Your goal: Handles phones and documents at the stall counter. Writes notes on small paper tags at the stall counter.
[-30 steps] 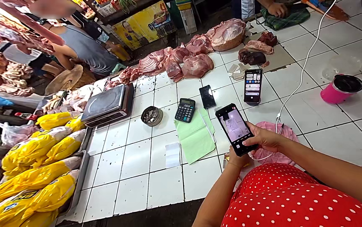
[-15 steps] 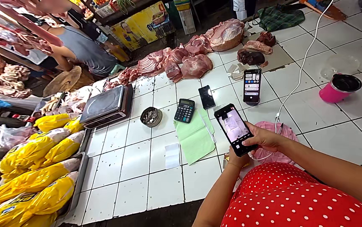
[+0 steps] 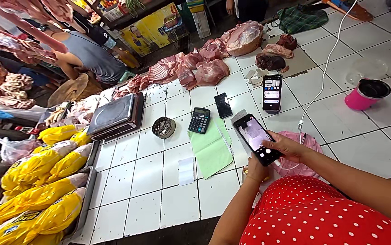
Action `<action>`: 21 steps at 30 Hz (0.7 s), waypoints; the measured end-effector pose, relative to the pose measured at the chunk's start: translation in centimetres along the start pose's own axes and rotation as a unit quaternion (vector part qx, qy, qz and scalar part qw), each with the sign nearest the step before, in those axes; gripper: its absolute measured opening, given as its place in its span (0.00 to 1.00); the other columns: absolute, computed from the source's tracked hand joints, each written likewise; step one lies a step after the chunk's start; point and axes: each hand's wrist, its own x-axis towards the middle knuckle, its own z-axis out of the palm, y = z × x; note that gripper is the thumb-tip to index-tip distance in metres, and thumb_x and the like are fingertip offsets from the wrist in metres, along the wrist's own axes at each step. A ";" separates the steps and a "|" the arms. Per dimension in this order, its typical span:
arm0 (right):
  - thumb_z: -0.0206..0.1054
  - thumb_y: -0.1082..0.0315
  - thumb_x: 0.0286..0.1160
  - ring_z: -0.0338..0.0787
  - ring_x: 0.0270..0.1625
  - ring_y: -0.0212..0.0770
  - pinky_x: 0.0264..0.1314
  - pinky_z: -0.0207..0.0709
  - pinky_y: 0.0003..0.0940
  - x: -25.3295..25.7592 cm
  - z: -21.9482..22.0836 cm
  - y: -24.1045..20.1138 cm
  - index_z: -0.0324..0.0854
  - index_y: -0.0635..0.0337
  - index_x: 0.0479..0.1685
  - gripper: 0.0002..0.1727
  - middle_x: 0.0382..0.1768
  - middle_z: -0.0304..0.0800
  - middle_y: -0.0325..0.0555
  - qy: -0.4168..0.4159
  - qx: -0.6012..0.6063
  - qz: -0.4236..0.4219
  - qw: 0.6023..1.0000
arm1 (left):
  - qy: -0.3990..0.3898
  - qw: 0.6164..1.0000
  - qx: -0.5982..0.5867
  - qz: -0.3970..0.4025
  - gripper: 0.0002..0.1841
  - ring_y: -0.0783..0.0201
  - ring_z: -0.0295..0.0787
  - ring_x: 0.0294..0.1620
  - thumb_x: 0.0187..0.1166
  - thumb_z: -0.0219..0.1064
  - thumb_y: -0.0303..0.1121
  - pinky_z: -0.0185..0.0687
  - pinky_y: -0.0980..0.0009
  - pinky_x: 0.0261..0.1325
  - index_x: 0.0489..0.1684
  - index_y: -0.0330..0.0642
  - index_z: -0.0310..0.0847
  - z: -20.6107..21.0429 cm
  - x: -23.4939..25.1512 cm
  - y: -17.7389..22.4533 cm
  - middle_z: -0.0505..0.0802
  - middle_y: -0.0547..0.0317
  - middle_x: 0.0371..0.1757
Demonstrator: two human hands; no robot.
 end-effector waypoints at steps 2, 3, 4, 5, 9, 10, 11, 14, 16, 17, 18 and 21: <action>0.53 0.59 0.94 0.92 0.48 0.34 0.54 0.88 0.34 0.6 -1.3 0.9 0.68 0.64 0.75 0.21 0.49 0.89 0.45 0.062 0.001 -0.012 0.998 | -0.004 0.999 0.032 0.011 0.29 0.28 0.70 0.79 0.73 0.68 0.29 0.75 0.34 0.66 0.79 0.48 0.78 0.0 0.4 -0.1 0.67 0.42 0.90; 0.52 0.57 0.94 0.92 0.47 0.35 0.53 0.88 0.35 0.8 -2.5 1.6 0.71 0.66 0.71 0.22 0.49 0.89 0.47 0.095 -0.017 -0.011 0.995 | 0.002 0.999 0.041 0.018 0.31 0.27 0.71 0.78 0.72 0.68 0.27 0.76 0.34 0.64 0.81 0.51 0.76 0.2 0.6 -0.2 0.62 0.41 0.92; 0.53 0.56 0.94 0.92 0.47 0.37 0.53 0.88 0.36 0.9 -3.8 2.4 0.73 0.67 0.70 0.23 0.48 0.89 0.50 0.130 -0.044 -0.011 0.990 | 0.007 0.999 0.046 0.022 0.34 0.26 0.71 0.77 0.72 0.67 0.26 0.75 0.34 0.64 0.84 0.55 0.73 0.4 0.8 -0.4 0.59 0.39 0.93; 0.53 0.54 0.93 0.92 0.47 0.39 0.53 0.87 0.38 1.0 -5.4 3.3 0.74 0.68 0.69 0.24 0.49 0.89 0.53 0.168 -0.076 -0.010 0.983 | 0.011 0.998 0.053 0.024 0.36 0.27 0.72 0.76 0.72 0.66 0.26 0.74 0.35 0.65 0.87 0.59 0.70 0.5 1.0 -0.6 0.57 0.37 0.93; 0.57 0.50 0.91 0.90 0.60 0.53 0.69 0.80 0.52 0.1 -11.8 6.2 0.77 0.72 0.70 0.30 0.59 0.88 0.66 0.328 -0.161 -0.013 0.931 | 0.060 0.997 0.027 0.028 0.37 0.32 0.76 0.74 0.73 0.64 0.24 0.75 0.40 0.67 0.89 0.58 0.67 0.8 1.8 -1.8 0.67 0.43 0.90; 0.57 0.50 0.91 0.89 0.63 0.55 0.71 0.78 0.54 -0.4 -13.2 6.7 0.76 0.73 0.71 0.31 0.61 0.87 0.68 0.366 -0.166 -0.012 0.916 | 0.063 0.998 0.019 0.025 0.38 0.34 0.76 0.74 0.73 0.65 0.24 0.75 0.40 0.68 0.89 0.56 0.67 0.7 1.9 -2.0 0.69 0.45 0.90; 0.57 0.49 0.91 0.88 0.65 0.57 0.73 0.77 0.56 -0.9 -14.6 7.2 0.77 0.73 0.71 0.31 0.62 0.87 0.69 0.400 -0.167 -0.013 0.901 | 0.061 0.998 0.015 0.021 0.37 0.36 0.76 0.75 0.72 0.65 0.25 0.75 0.41 0.68 0.89 0.55 0.67 0.5 1.9 -2.0 0.70 0.47 0.89; 0.59 0.50 0.90 0.83 0.73 0.63 0.79 0.71 0.59 -2.3 -18.1 8.1 0.70 0.75 0.77 0.34 0.68 0.82 0.73 0.465 -0.209 -0.003 0.860 | 0.057 0.998 0.013 0.025 0.32 0.38 0.77 0.75 0.75 0.63 0.25 0.76 0.43 0.69 0.84 0.50 0.73 0.4 2.2 -1.9 0.74 0.48 0.87; 0.62 0.53 0.88 0.76 0.80 0.67 0.83 0.65 0.62 -3.1 -18.9 7.8 0.62 0.73 0.84 0.36 0.75 0.76 0.75 0.481 -0.282 0.029 0.830 | 0.071 0.996 0.014 0.045 0.25 0.39 0.81 0.72 0.80 0.59 0.24 0.78 0.44 0.69 0.77 0.46 0.80 0.5 2.2 -1.6 0.82 0.44 0.78; 0.63 0.54 0.87 0.72 0.82 0.71 0.84 0.62 0.65 -3.4 -18.8 7.6 0.60 0.73 0.86 0.38 0.78 0.71 0.77 0.481 -0.332 0.039 0.810 | 0.083 0.995 0.014 0.053 0.21 0.40 0.83 0.69 0.82 0.57 0.24 0.79 0.45 0.68 0.73 0.43 0.83 0.6 2.2 -1.4 0.86 0.43 0.72; 0.64 0.56 0.86 0.68 0.83 0.74 0.83 0.61 0.69 -3.6 -18.4 7.4 0.62 0.73 0.86 0.37 0.80 0.67 0.78 0.476 -0.383 0.034 0.791 | 0.088 0.994 0.018 0.057 0.19 0.40 0.85 0.67 0.84 0.56 0.24 0.79 0.45 0.67 0.69 0.40 0.85 0.5 2.1 -1.3 0.88 0.42 0.68; 0.63 0.59 0.85 0.68 0.83 0.76 0.81 0.61 0.72 -3.4 -15.9 6.7 0.73 0.71 0.79 0.29 0.81 0.68 0.76 0.385 -0.505 -0.021 0.772 | 0.098 0.993 0.045 0.052 0.15 0.41 0.85 0.66 0.86 0.55 0.26 0.76 0.45 0.70 0.61 0.37 0.87 0.3 2.3 -1.0 0.90 0.42 0.61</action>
